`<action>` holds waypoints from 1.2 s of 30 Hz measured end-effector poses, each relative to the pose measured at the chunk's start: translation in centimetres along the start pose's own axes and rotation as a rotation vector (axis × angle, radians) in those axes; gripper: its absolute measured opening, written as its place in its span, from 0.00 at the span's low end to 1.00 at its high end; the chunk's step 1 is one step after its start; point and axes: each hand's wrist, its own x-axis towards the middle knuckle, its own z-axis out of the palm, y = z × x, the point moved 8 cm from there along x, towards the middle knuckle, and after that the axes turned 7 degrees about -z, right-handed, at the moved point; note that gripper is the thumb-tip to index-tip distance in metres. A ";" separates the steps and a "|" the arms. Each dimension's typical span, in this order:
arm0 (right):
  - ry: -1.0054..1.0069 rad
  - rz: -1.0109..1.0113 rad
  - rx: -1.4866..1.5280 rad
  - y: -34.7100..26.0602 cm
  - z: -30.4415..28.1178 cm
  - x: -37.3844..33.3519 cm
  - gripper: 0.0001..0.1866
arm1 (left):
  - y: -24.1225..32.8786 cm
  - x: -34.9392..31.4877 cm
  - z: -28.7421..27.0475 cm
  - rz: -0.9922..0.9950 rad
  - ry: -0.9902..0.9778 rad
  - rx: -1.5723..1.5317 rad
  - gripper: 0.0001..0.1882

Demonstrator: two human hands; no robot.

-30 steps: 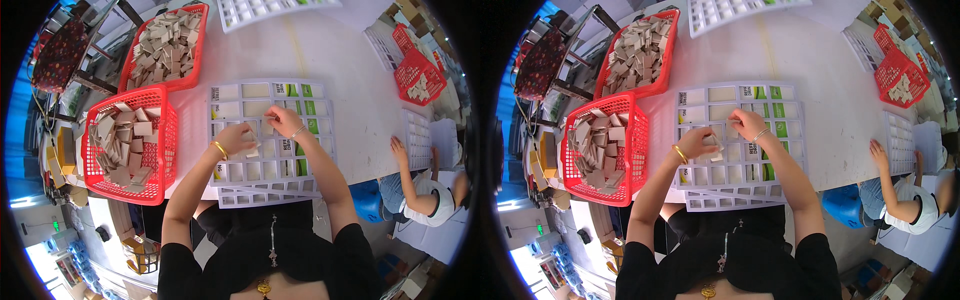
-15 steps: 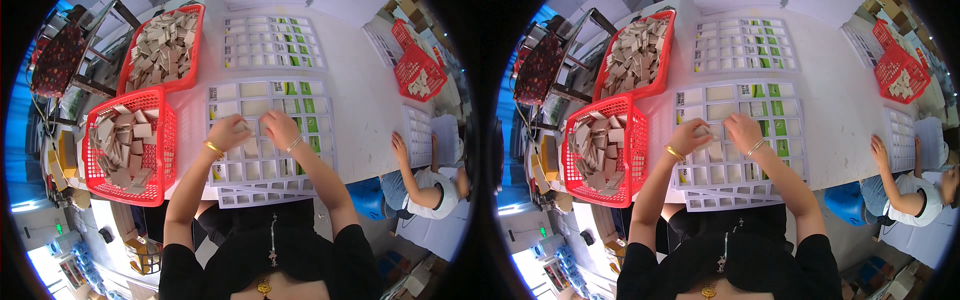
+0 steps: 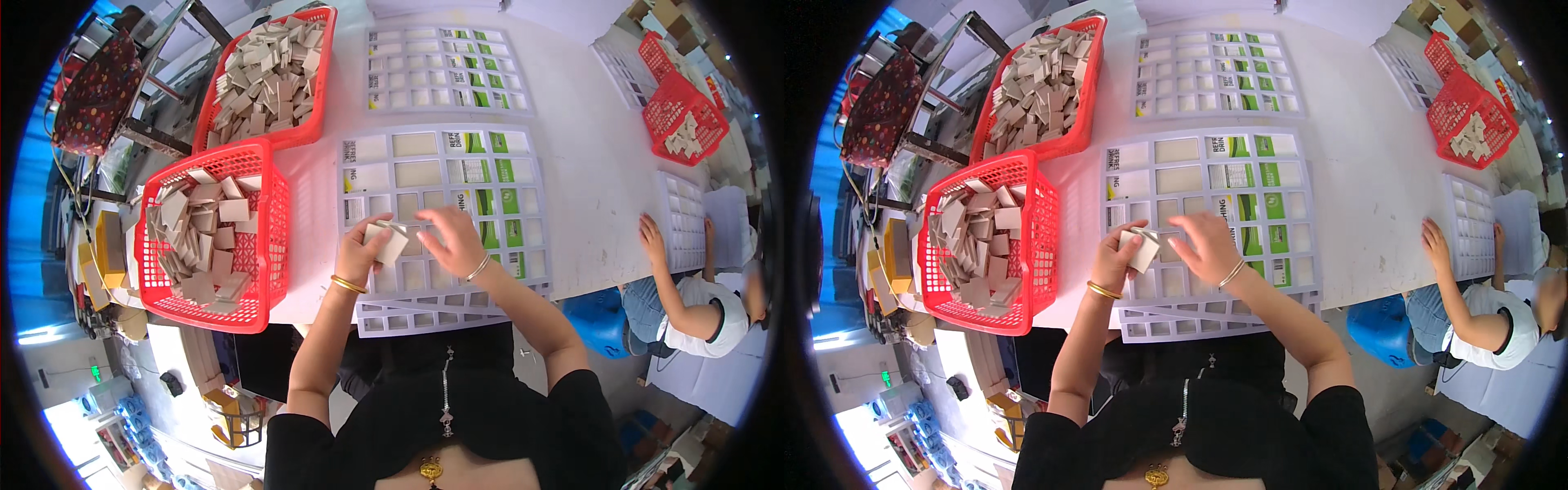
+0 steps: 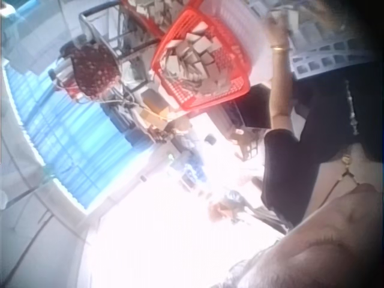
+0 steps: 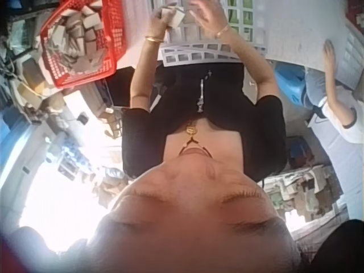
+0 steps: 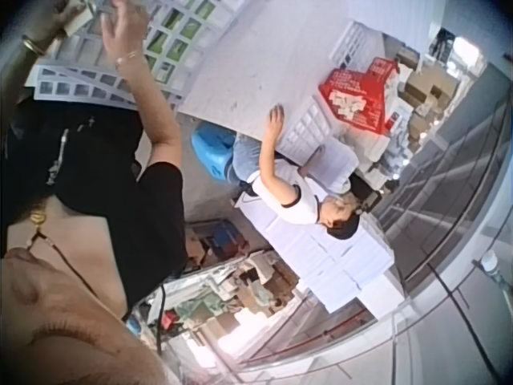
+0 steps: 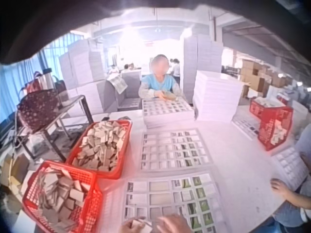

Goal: The person picks small, folded beige paper packets from a red basket and places them into the compartments of a white plastic tray. The person repeats this action continuously, filling the tray's grid slots one by one.

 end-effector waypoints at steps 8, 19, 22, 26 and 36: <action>0.137 0.468 0.587 4.0 -1.1 -1.7 0.10 | -0.7 0.3 2.5 0.015 -0.077 -0.312 0.12; -0.143 0.224 0.245 5.7 -0.2 -2.2 0.08 | -3.0 -0.8 -8.9 0.137 0.229 -0.329 0.11; -0.141 0.094 0.054 4.9 0.3 -1.8 0.06 | -3.2 -2.2 -10.0 0.095 0.264 -0.203 0.10; -0.148 -0.031 -0.254 3.3 0.8 -2.2 0.06 | -4.1 -3.6 -11.7 0.066 0.372 0.021 0.10; 0.260 0.250 -0.371 7.7 -6.3 -7.4 0.26 | -4.8 -3.7 -11.8 0.177 0.373 0.251 0.14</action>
